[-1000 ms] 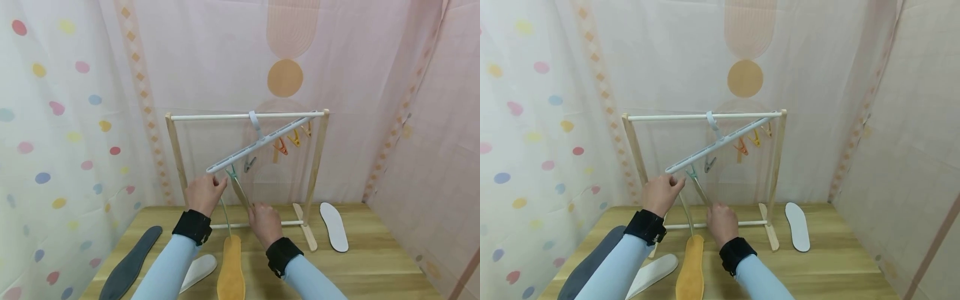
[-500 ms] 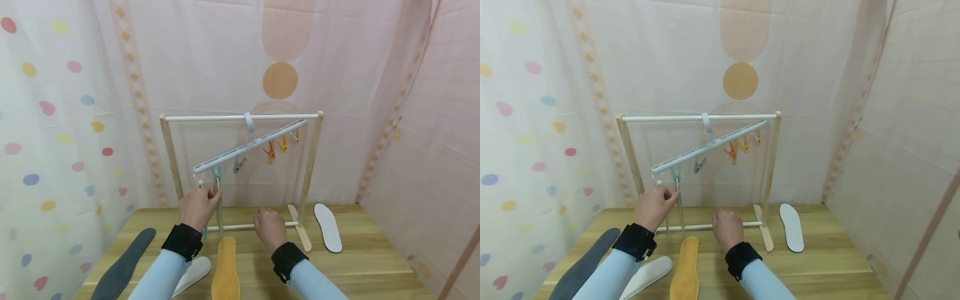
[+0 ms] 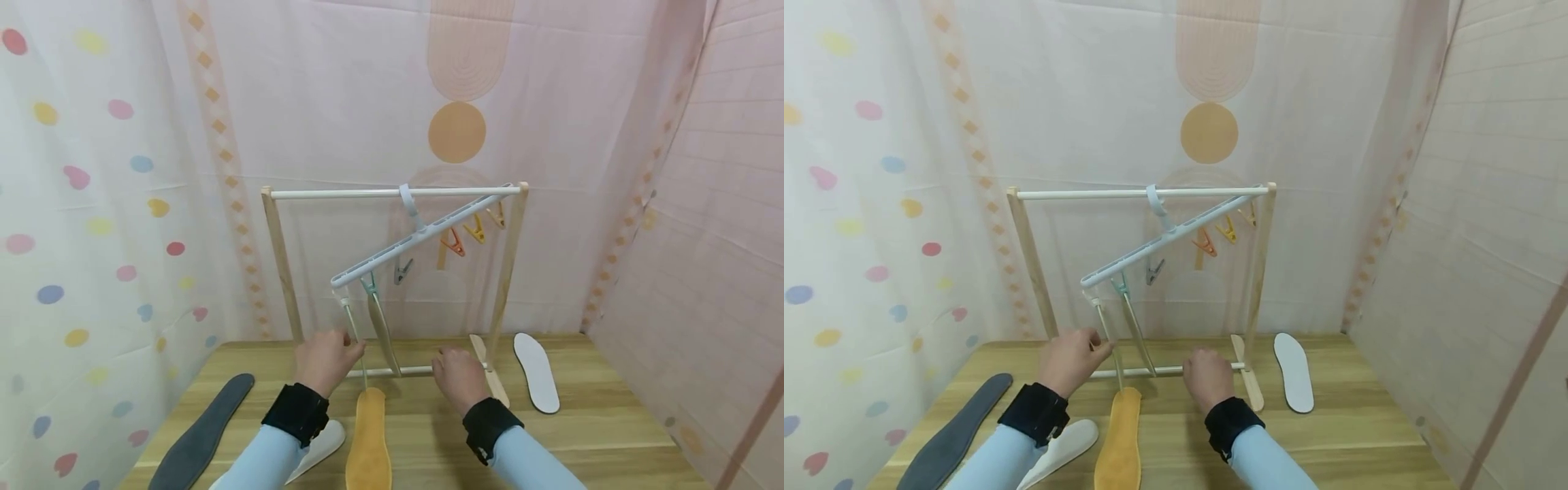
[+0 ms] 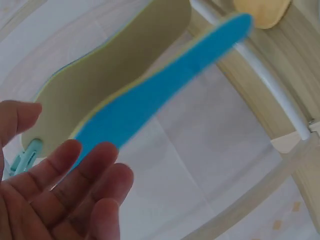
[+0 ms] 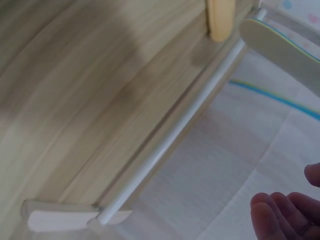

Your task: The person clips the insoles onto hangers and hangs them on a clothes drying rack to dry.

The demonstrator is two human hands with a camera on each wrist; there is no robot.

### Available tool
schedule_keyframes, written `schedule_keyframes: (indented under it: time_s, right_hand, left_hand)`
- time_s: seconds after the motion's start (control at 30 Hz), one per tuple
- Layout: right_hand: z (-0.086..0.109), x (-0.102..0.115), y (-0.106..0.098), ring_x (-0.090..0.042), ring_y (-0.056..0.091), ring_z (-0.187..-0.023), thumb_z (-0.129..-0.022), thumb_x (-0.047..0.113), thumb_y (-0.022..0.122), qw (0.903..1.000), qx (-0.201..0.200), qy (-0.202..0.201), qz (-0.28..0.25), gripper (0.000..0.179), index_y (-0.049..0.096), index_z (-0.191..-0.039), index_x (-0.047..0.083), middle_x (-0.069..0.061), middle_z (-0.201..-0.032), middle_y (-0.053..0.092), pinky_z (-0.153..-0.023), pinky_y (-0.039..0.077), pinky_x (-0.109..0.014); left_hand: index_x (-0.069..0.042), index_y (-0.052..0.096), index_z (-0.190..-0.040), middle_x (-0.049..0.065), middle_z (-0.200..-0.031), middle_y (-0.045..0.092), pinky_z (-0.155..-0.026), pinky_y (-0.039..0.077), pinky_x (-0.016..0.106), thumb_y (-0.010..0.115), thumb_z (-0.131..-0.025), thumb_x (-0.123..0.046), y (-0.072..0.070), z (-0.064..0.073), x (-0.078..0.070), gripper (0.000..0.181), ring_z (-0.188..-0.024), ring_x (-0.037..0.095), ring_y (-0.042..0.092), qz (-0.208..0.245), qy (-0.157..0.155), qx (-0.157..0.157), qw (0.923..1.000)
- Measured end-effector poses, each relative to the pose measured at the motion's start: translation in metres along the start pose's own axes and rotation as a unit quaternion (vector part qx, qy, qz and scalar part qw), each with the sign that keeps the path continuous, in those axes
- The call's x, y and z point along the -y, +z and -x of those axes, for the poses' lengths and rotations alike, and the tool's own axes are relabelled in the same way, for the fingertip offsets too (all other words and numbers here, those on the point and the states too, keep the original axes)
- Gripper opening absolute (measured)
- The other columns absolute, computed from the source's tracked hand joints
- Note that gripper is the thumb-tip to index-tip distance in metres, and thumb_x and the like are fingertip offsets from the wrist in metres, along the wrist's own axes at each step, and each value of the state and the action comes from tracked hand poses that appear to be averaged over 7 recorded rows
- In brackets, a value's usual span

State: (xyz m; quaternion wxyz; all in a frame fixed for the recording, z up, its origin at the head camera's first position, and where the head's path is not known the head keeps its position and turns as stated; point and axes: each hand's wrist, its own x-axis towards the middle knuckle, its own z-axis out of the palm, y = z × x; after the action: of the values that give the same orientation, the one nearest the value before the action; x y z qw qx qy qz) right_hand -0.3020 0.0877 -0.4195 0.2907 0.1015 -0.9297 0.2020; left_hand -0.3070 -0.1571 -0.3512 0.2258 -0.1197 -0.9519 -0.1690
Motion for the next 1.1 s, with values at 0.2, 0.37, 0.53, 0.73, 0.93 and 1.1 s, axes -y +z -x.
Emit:
schedule_keyframes:
  time_s: [0.2, 0.37, 0.53, 0.73, 0.93, 1.1]
  right_hand:
    - [0.004, -0.024, -0.005, -0.030, 0.070, -0.073, -0.087, 0.013, 0.073, 0.9995, 0.018, 0.008, 0.025, 0.019, 0.073, -0.099, -0.003, -0.017, -0.088, 0.072, -0.060, 0.054, -0.040]
    - [0.007, -0.044, -0.012, -0.031, 0.069, -0.073, -0.087, 0.011, 0.073, 0.9989, 0.028, 0.021, 0.033, 0.019, 0.072, -0.099, -0.004, -0.019, -0.089, 0.071, -0.058, 0.053, -0.041]
    - [0.010, -0.064, -0.021, -0.026, 0.066, -0.065, -0.088, 0.011, 0.072, 0.9966, 0.054, 0.041, 0.046, 0.018, 0.071, -0.096, -0.005, -0.016, -0.081, 0.069, -0.055, 0.051, -0.038]
    - [0.016, -0.080, -0.034, -0.021, 0.058, -0.055, -0.087, 0.012, 0.072, 0.9925, 0.089, 0.061, 0.056, 0.015, 0.067, -0.079, 0.001, -0.008, -0.065, 0.060, -0.051, 0.047, -0.039]
    - [0.015, -0.100, -0.040, -0.031, 0.063, -0.064, -0.088, 0.015, 0.072, 0.9882, 0.114, 0.078, 0.066, 0.017, 0.067, -0.083, -0.001, -0.014, -0.073, 0.063, -0.057, 0.050, -0.044]
    - [0.012, -0.118, -0.045, -0.028, 0.061, -0.063, -0.088, 0.016, 0.070, 0.9822, 0.145, 0.096, 0.073, 0.021, 0.063, -0.077, 0.000, -0.012, -0.069, 0.060, -0.058, 0.050, -0.045]
  left_hand:
    - [-0.008, 0.073, -0.076, 0.004, -0.064, 0.064, -0.046, 0.045, 0.037, 0.072, -0.085, -0.036, 0.009, 0.012, 0.008, 0.029, -0.056, 0.019, 0.057, -0.014, 0.018, 0.007, 0.9997]
    - [-0.009, 0.071, -0.071, -0.001, -0.061, 0.059, -0.044, 0.039, 0.031, 0.077, -0.083, -0.037, 0.012, 0.021, 0.013, 0.031, -0.056, 0.015, 0.051, -0.019, 0.016, 0.046, 0.9986]
    - [-0.012, 0.055, -0.058, -0.005, -0.052, 0.037, -0.042, 0.031, 0.029, 0.078, -0.081, -0.039, 0.011, 0.030, 0.016, 0.042, -0.046, 0.012, 0.039, -0.032, 0.010, 0.088, 0.9955]
    - [-0.017, 0.037, -0.050, -0.009, -0.050, 0.026, -0.042, 0.024, 0.026, 0.077, -0.079, -0.040, 0.011, 0.040, 0.016, 0.055, -0.046, 0.009, 0.028, -0.032, 0.019, 0.111, 0.9931]
    - [-0.018, 0.036, -0.049, -0.010, -0.048, 0.025, -0.043, 0.026, 0.028, 0.080, -0.075, -0.040, 0.013, 0.045, 0.018, 0.056, -0.046, 0.010, 0.030, -0.056, 0.022, 0.130, 0.9897]
    - [-0.017, 0.038, -0.050, -0.008, -0.049, 0.029, -0.044, 0.031, 0.032, 0.079, -0.071, -0.041, 0.014, 0.051, 0.021, 0.052, -0.048, 0.013, 0.034, -0.066, 0.016, 0.146, 0.9869]
